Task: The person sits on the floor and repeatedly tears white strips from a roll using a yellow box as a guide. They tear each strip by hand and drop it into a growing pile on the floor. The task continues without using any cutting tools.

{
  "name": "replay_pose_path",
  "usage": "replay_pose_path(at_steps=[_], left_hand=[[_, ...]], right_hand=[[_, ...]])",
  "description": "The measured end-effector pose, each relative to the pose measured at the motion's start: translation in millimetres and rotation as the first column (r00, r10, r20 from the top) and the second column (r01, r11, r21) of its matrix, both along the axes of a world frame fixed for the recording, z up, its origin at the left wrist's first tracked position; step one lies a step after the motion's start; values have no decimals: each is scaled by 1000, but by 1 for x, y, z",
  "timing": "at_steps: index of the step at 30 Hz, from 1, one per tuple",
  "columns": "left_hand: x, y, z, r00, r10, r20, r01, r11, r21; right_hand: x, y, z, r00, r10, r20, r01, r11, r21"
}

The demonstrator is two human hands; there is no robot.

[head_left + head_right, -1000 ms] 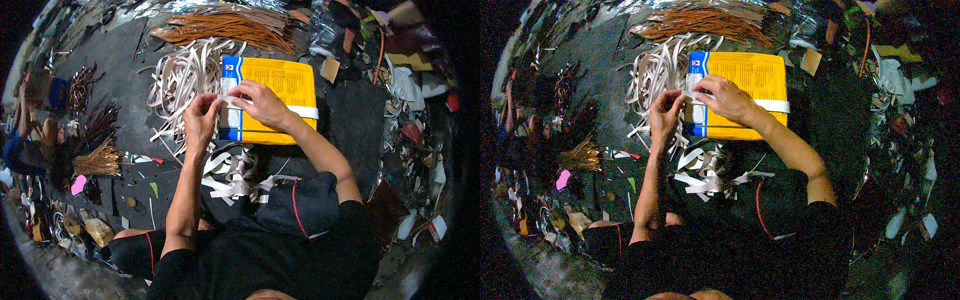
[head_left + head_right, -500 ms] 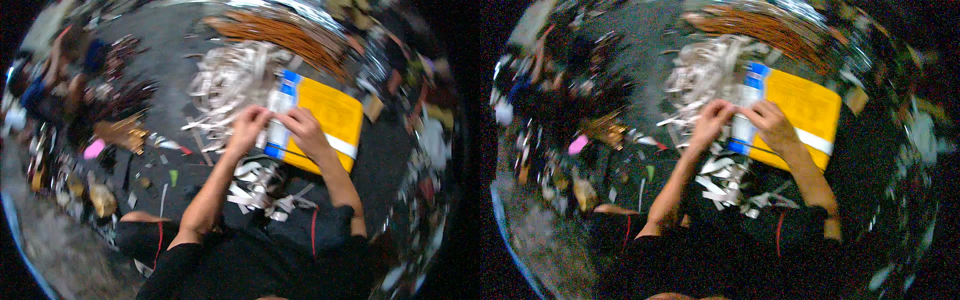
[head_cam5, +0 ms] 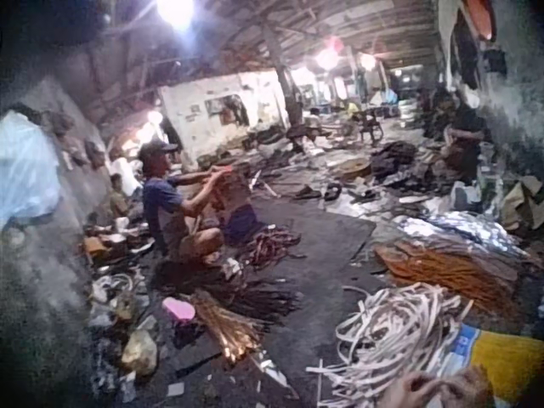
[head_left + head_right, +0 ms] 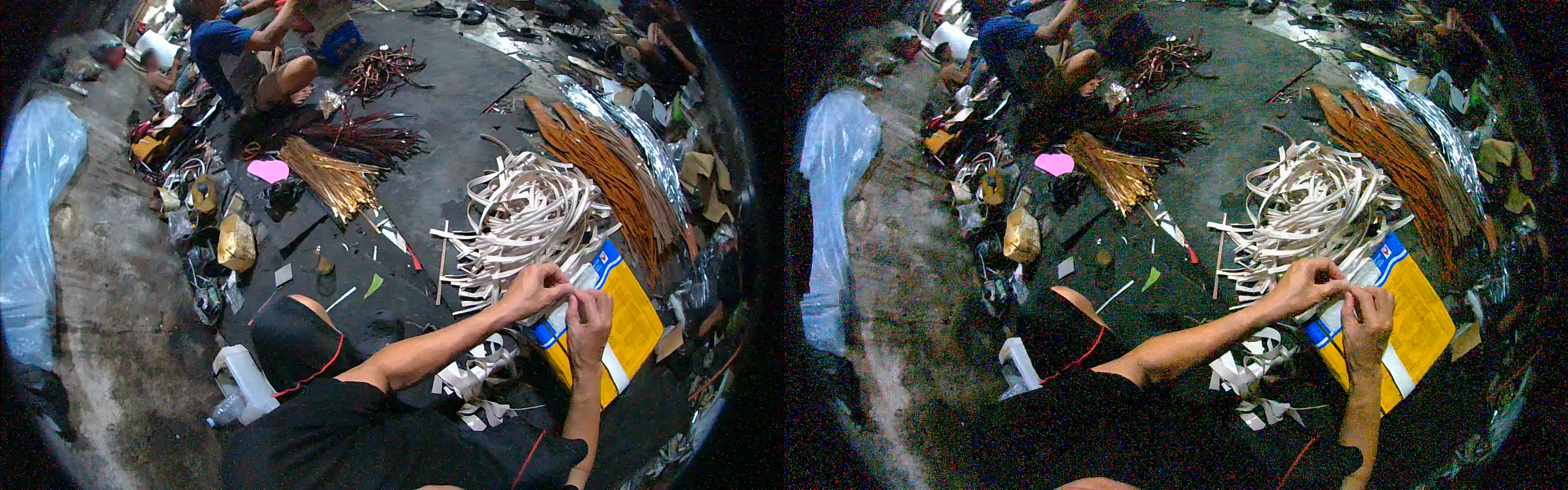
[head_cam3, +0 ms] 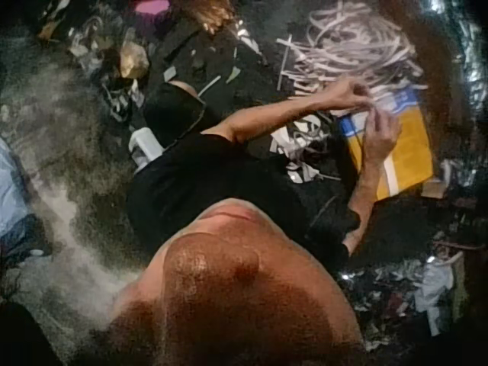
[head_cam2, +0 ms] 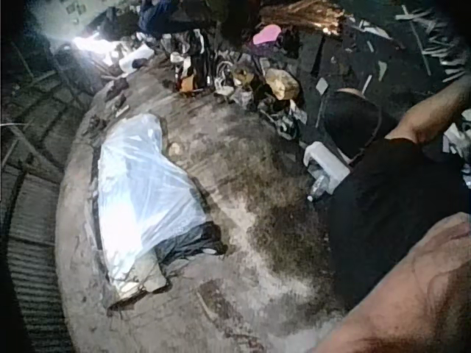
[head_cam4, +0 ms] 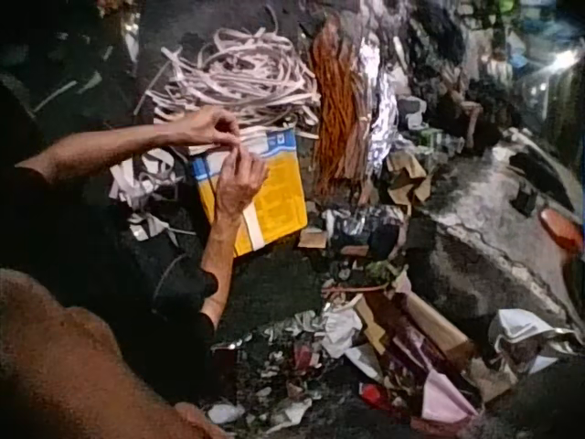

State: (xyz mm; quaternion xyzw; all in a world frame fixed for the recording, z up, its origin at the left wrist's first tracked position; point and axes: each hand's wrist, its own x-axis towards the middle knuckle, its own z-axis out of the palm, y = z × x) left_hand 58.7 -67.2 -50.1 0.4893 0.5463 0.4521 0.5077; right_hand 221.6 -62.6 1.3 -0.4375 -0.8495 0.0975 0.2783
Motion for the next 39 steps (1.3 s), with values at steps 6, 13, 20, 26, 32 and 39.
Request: replay_pose_path(at_steps=[6,13,20,26,32,39], left_hand=[[8,1,-15,999,53,3,-53,997,50],[14,9,-63,956,52,287,-21,994,-110],[7,11,-32,979,8,204,20,991,-133],[4,12,-32,876,37,481,96,964,-249],[-14,18,-51,931,45,362,84,939,-334],[-2,10,-42,402,380,833,136,875,-465]], right_hand=[[2,-2,-4,999,46,-27,-46,999,14],[-15,6,-10,995,83,-56,-81,996,40],[10,16,-16,992,108,-72,-105,994,43],[19,11,-21,985,58,-163,-65,997,-37],[19,8,-17,984,31,-174,-48,994,-99],[18,12,-17,981,12,-195,-39,990,-139]])
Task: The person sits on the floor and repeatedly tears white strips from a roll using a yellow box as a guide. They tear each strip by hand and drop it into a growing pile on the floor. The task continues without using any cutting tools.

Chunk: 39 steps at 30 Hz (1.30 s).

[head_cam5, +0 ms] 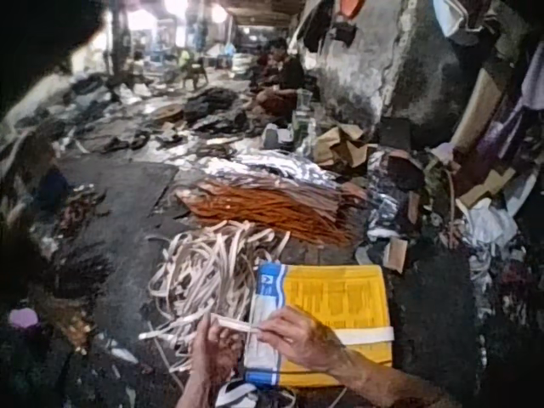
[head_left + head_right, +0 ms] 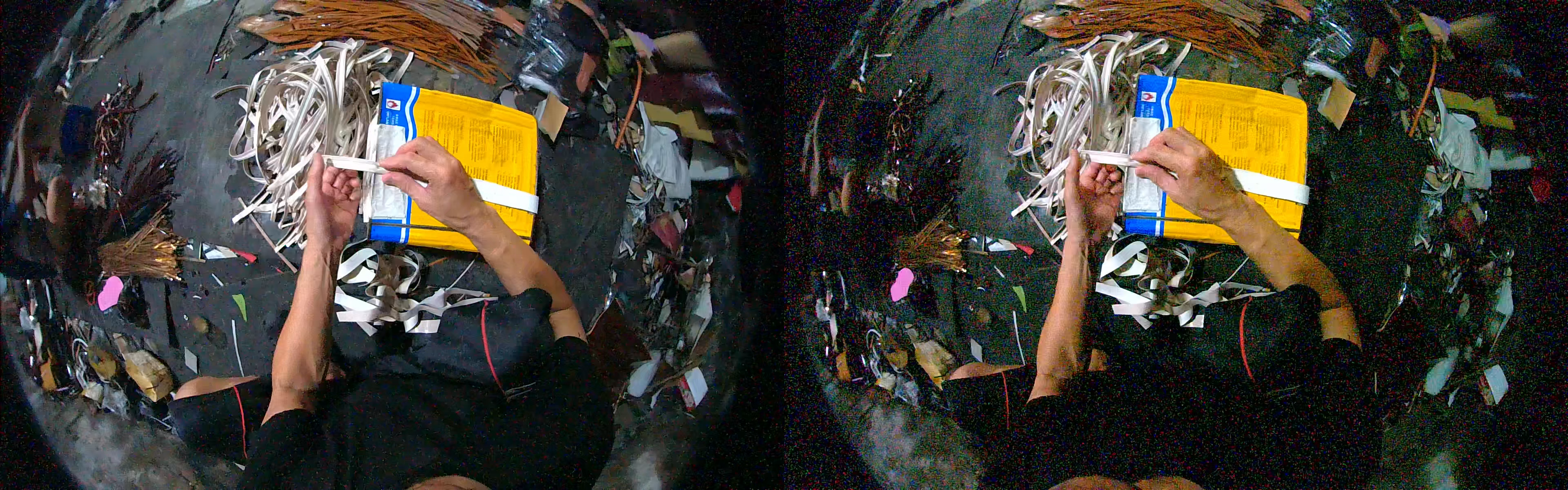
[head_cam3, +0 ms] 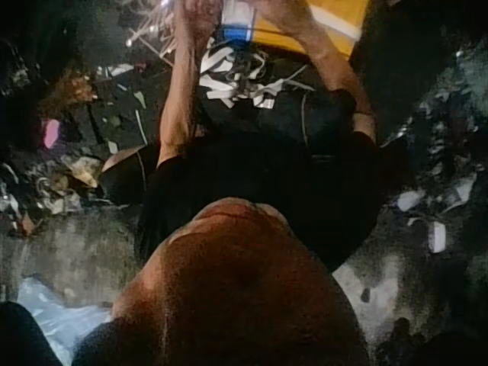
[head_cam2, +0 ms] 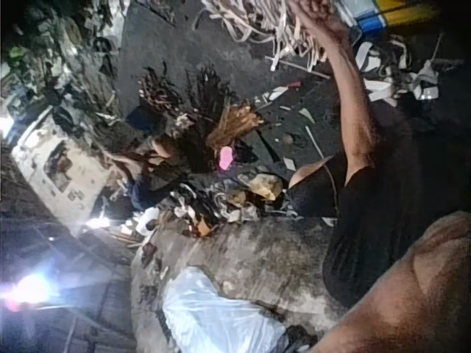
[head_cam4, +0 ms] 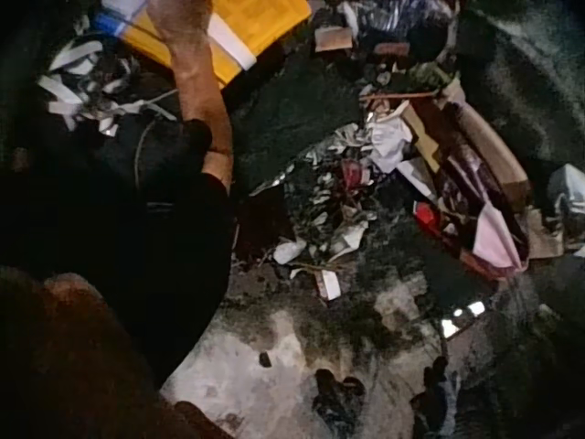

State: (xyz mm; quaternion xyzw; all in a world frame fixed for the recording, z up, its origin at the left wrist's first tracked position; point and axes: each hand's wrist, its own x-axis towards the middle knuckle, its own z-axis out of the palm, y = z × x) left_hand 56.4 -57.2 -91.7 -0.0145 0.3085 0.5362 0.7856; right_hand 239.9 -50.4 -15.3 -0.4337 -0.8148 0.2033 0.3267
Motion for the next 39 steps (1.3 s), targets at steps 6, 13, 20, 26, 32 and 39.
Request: replay_pose_path(at_steps=[6,13,20,26,32,39], left_hand=[[16,-7,38,762,-114,-638,216,973,83],[0,4,7,785,-176,-594,240,970,31],[-32,23,-36,804,-197,-561,251,968,21],[13,-3,28,921,-70,-383,84,996,21],[11,-4,30,714,-139,-686,207,978,17],[-6,13,2,640,-183,-746,260,965,-14]], right_hand=[[1,0,0,1000,15,-17,-15,1000,0],[4,0,-1,1000,18,-16,-18,1000,0],[1,0,-6,1000,2,-6,-2,998,69],[2,2,-5,1000,3,19,-5,996,93],[2,1,-5,999,35,38,-40,991,125],[3,0,-7,997,31,76,-42,988,146]])
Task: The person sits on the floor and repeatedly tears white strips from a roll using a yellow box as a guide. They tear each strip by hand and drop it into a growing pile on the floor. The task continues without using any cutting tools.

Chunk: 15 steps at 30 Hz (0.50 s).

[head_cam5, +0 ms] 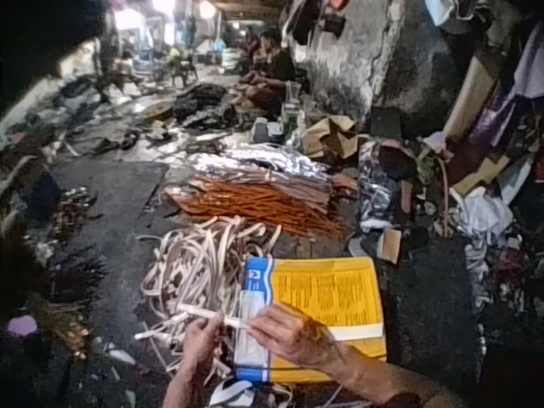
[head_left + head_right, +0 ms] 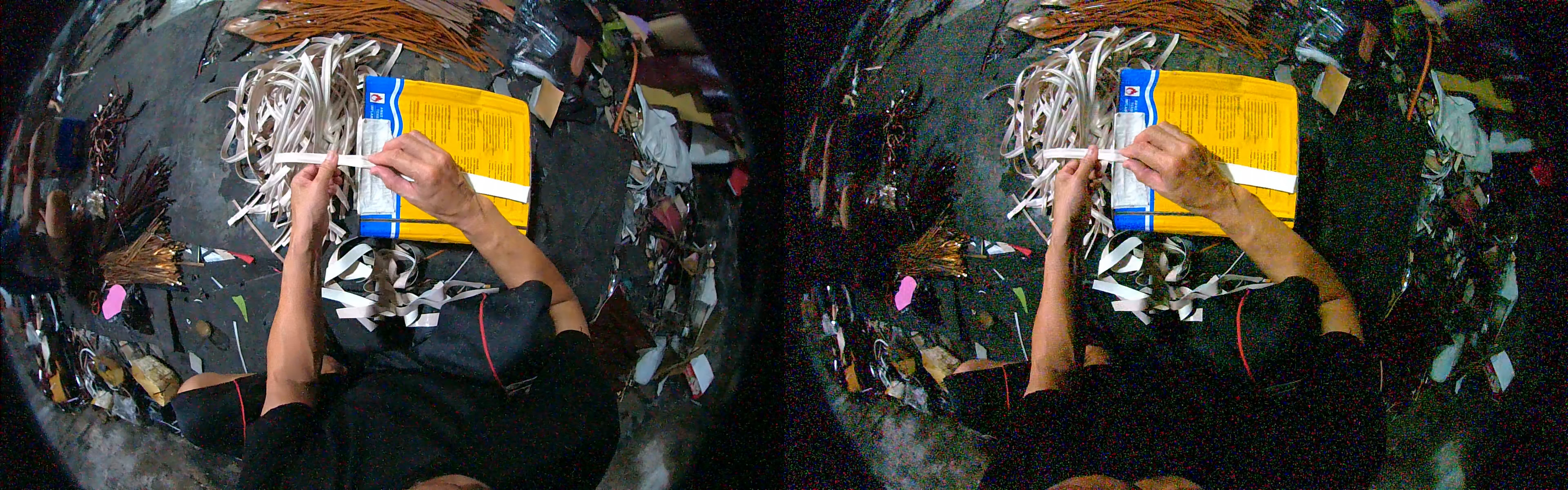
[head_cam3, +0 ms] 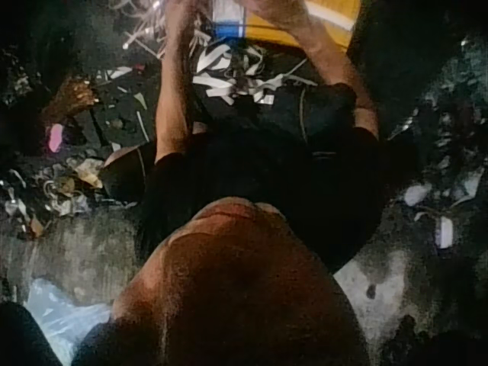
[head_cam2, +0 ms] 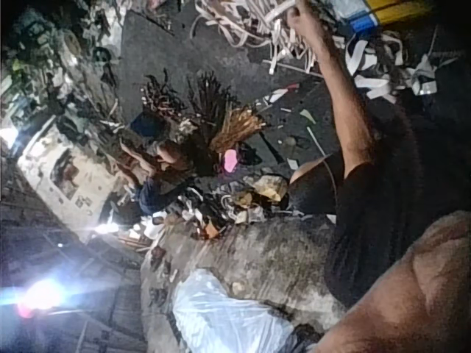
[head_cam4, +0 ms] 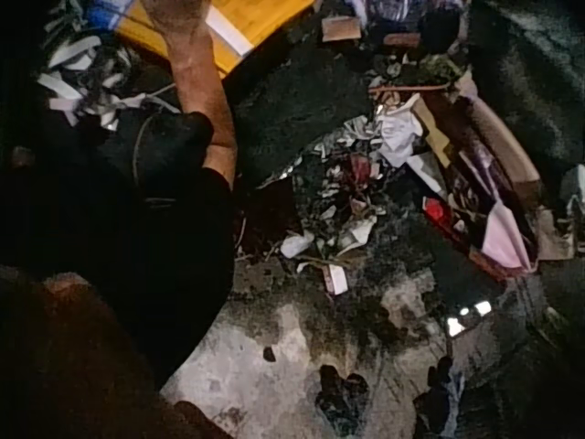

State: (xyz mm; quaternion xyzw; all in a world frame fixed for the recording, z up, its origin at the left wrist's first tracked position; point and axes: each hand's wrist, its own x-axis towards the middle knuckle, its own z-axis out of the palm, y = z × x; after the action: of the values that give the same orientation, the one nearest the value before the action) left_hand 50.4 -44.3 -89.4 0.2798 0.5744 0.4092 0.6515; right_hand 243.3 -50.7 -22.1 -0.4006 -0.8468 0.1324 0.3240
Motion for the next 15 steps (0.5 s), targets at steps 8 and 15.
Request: replay_pose_path(at_steps=[8,15], left_hand=[[6,-2,3,733,399,550,-343,916,-207],[17,-17,39,1000,-30,1,30,996,81]], right_hand=[[-5,3,1,999,-33,-16,33,999,19],[-4,-1,11,999,-46,-20,45,999,-30]])
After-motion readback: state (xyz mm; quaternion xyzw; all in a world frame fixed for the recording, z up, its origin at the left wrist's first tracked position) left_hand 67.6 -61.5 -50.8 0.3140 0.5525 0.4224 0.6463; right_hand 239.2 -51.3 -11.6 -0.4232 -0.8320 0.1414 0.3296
